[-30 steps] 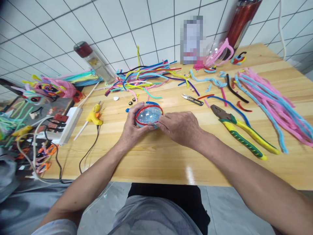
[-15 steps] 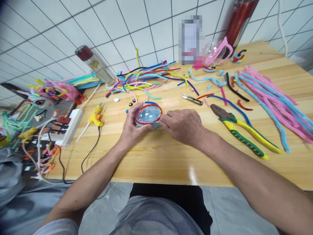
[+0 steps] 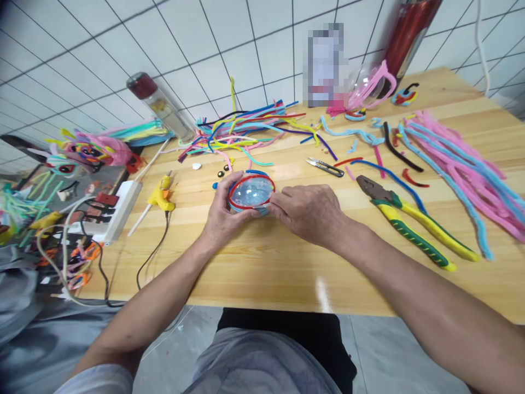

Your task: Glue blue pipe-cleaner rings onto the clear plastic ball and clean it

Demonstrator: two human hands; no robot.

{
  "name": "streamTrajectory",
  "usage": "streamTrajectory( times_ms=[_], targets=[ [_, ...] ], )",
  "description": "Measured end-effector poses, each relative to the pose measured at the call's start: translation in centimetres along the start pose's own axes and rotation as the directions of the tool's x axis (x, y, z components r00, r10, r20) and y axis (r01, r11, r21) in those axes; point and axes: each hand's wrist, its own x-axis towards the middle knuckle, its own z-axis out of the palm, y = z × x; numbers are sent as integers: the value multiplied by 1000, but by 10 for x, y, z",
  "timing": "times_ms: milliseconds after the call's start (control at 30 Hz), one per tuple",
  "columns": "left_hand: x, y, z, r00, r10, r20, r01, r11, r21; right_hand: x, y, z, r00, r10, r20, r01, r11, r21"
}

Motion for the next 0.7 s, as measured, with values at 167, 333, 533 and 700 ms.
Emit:
streamTrajectory(
  times_ms=[167, 333, 533, 700],
  targets=[
    [0, 1, 0, 1000, -9, 11, 10, 1000, -13, 0, -2, 2, 999, -12, -31, 12, 1000, 11],
    [0, 0, 0, 1000, -14, 5, 14, 1000, -8, 0, -4, -1, 999, 5, -44, -6, 1000, -14],
    [0, 1, 0, 999, -48, -3, 48, 996, -71, 0, -2, -4, 999, 25, -42, -26, 999, -21],
    [0, -1, 1, 999, -48, -9, 47, 995, -93, 0, 0, 1, 998, 13, -59, -12, 1000, 19]
  ],
)
